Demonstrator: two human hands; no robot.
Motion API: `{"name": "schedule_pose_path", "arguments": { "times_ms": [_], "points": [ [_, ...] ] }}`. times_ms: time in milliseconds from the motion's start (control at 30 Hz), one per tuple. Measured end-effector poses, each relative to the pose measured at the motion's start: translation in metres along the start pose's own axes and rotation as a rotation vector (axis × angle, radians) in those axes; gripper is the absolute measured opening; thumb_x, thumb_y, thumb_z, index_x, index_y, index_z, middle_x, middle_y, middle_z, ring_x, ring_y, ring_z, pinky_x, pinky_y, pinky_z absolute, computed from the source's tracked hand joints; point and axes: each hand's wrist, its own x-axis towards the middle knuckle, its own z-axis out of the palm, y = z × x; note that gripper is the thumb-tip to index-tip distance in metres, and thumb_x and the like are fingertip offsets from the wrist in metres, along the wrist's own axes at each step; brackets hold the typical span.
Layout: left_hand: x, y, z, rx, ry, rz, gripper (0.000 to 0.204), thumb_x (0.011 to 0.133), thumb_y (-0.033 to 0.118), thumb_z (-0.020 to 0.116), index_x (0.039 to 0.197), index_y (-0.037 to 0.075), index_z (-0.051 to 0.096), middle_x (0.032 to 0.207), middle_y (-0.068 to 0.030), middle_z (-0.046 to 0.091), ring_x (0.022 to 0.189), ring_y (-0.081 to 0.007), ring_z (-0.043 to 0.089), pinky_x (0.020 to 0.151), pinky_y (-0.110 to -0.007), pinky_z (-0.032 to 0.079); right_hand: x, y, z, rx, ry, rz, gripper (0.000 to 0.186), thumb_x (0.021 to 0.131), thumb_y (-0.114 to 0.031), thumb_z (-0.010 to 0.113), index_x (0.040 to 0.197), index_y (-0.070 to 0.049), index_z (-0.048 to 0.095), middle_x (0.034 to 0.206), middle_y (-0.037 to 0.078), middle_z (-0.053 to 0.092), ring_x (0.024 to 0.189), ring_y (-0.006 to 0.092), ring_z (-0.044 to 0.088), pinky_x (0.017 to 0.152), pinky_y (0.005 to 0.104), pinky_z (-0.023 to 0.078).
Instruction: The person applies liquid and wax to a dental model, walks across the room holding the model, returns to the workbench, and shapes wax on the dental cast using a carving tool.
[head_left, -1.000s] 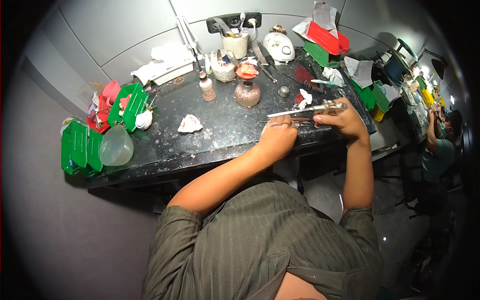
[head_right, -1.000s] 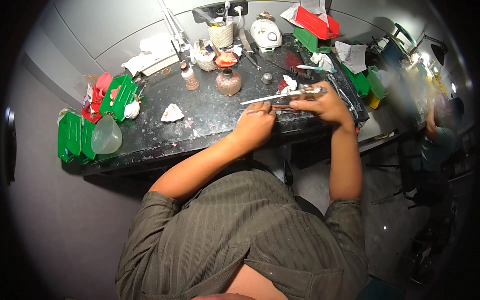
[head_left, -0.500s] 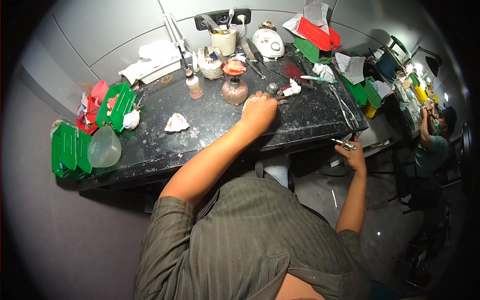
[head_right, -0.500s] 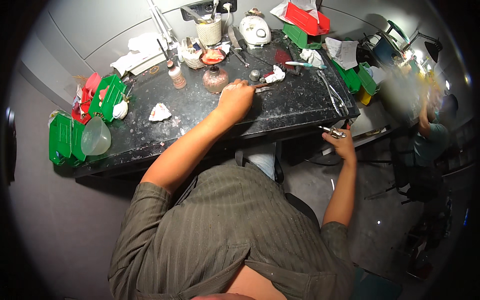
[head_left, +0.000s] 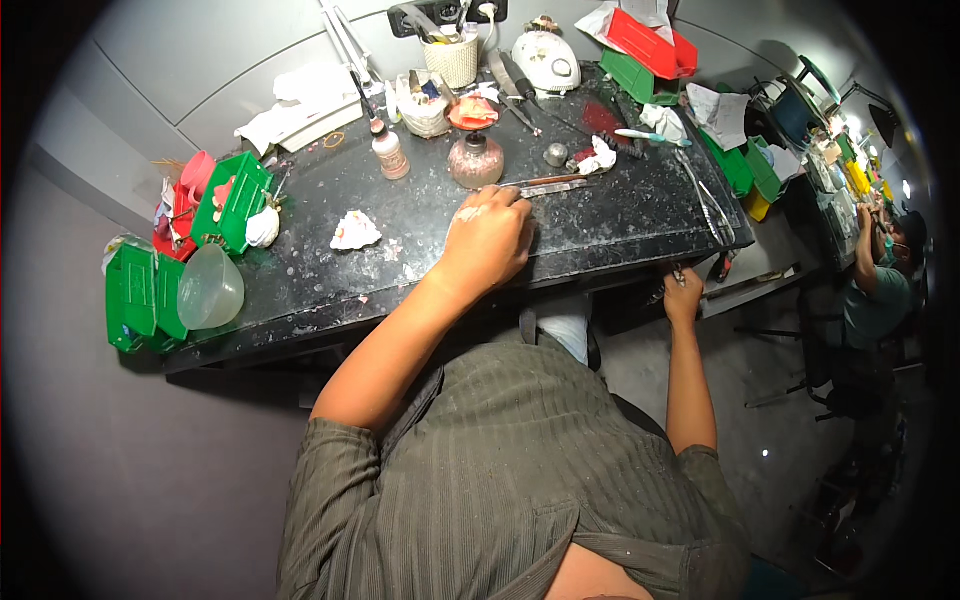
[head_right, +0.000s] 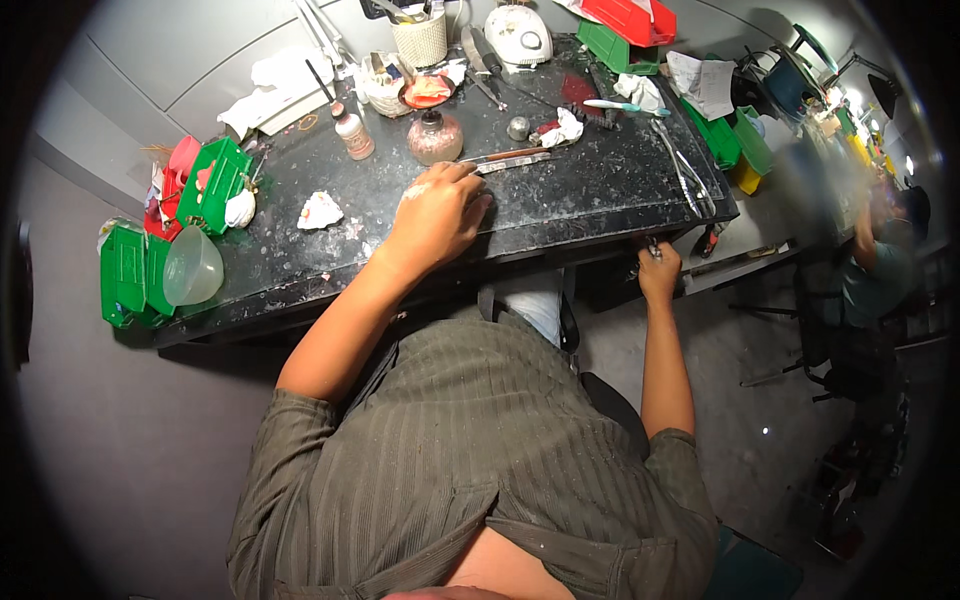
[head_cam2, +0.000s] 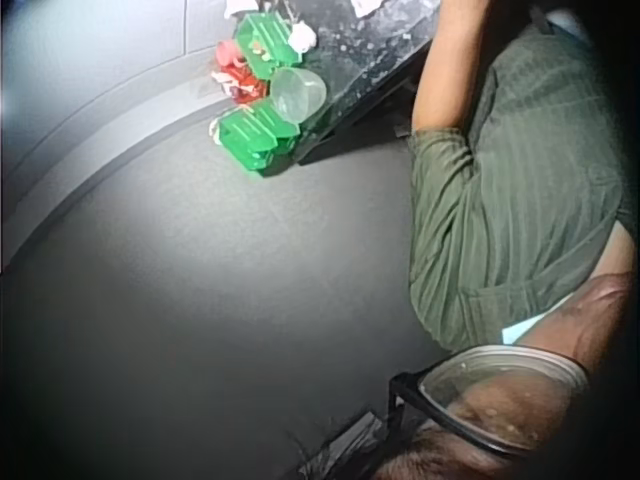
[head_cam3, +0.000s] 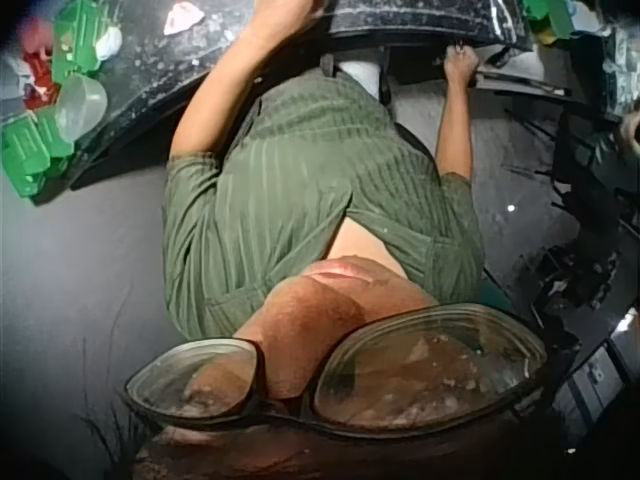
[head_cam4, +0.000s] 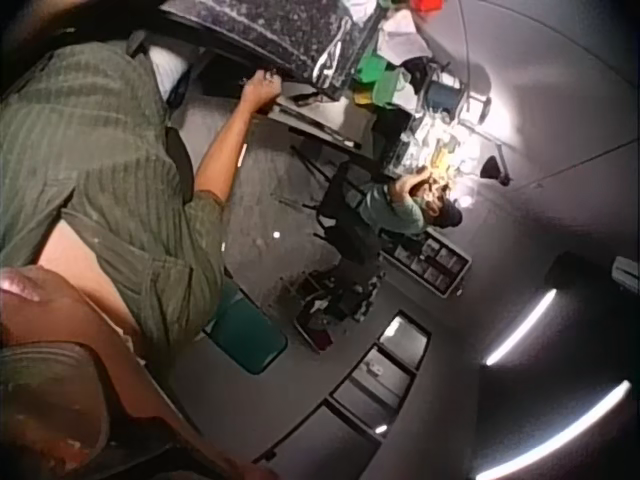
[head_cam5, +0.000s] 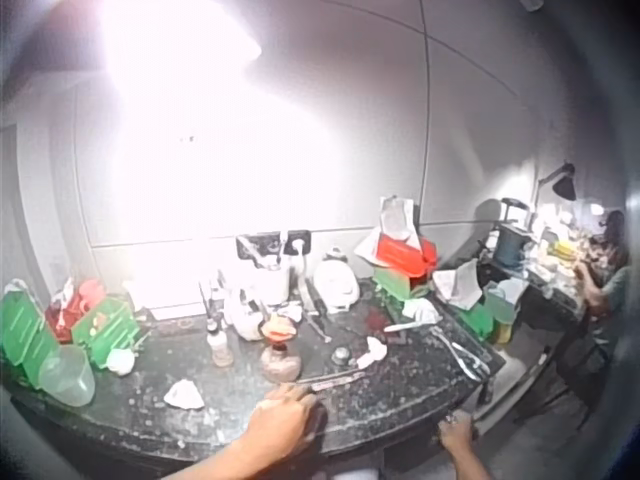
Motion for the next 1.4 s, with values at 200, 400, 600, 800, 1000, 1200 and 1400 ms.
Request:
{"name": "schedule_pose_path", "arguments": {
  "times_ms": [200,400,600,800,1000,1200,1400],
  "points": [
    [-0.028,-0.012,-0.032,-0.071,0.181,-0.049,0.02,0.088,0.016,0.07,0.101,0.001,0.07,0.117,-0.0156,0.068,0.108,-0.0337,0.064,0.096,-0.042,0.05,-0.002,-0.1,-0.03,-0.266,-0.191,-0.022,0.027,0.079,-0.02,0.077,0.079,0.004,0.063,0.062,0.01,0.054,0.056,0.0175,0.049,0.056,0.0343,0.041],
    [-0.066,-0.037,-0.099,-0.009,0.471,-0.216,0.022,0.086,0.0,0.068,0.107,0.0,0.071,0.112,-0.0154,0.071,0.103,-0.0264,0.068,0.093,-0.035,0.051,0.026,-0.157,-0.11,-0.051,-0.572,0.124,0.022,0.096,-0.015,0.064,0.083,0.002,0.068,0.065,0.001,0.062,0.059,0.0091,0.052,0.057,0.0254,0.041],
    [-0.099,-0.058,-0.109,0.043,0.594,-0.337,0.023,0.089,-0.002,0.064,0.112,-0.003,0.07,0.112,-0.0145,0.071,0.106,-0.0245,0.066,0.096,-0.036,0.049,0.019,-0.283,-0.076,0.136,-0.709,-0.257,0.014,0.082,0.002,0.067,0.095,-0.003,0.065,0.11,0.01,0.067,0.093,0.0203,0.061,0.088,0.0305,0.046],
    [-0.097,-0.076,-0.111,0.06,0.614,-0.391,0.022,0.084,0.0,0.07,0.107,-0.001,0.071,0.11,-0.0155,0.071,0.104,-0.0295,0.068,0.093,-0.039,0.051,0.016,-0.297,-0.017,0.018,-1.064,-0.652,0.029,0.081,-0.012,0.077,0.106,-0.006,0.063,0.108,0.007,0.068,0.091,0.0213,0.064,0.089,0.036,0.043],
    [-0.048,-0.193,-0.155,0.282,0.55,-0.47,0.023,0.084,0.005,0.067,0.106,0.003,0.071,0.111,-0.0172,0.071,0.1,-0.0314,0.067,0.084,-0.041,0.053,0.011,-0.31,-0.006,0.057,-1.045,-0.612,0.052,0.08,-0.009,0.078,0.128,-0.005,0.055,0.121,0.01,0.064,0.094,0.0233,0.064,0.091,0.0366,0.047],
    [0.032,-0.305,-0.18,0.515,0.29,-0.712,0.039,0.081,0.003,0.061,0.119,0.007,0.069,0.129,-0.0212,0.061,0.117,-0.0392,0.062,0.099,-0.047,0.051,0.003,-0.318,-0.022,0.099,-1.054,-0.566,0.055,0.081,-0.013,0.08,0.129,-0.004,0.055,0.113,0.011,0.067,0.095,0.0246,0.066,0.09,0.0373,0.05],
    [0.037,-0.336,-0.203,0.662,0.0,-0.89,0.032,0.086,0.009,0.059,0.117,0.011,0.069,0.142,-0.0216,0.047,0.115,-0.0417,0.063,0.098,-0.049,0.051,0.001,-0.318,-0.038,0.068,-1.046,-0.587,0.044,0.081,-0.014,0.08,0.12,-0.004,0.062,0.104,0.01,0.071,0.093,0.0229,0.068,0.086,0.0359,0.051]
  ]
}}
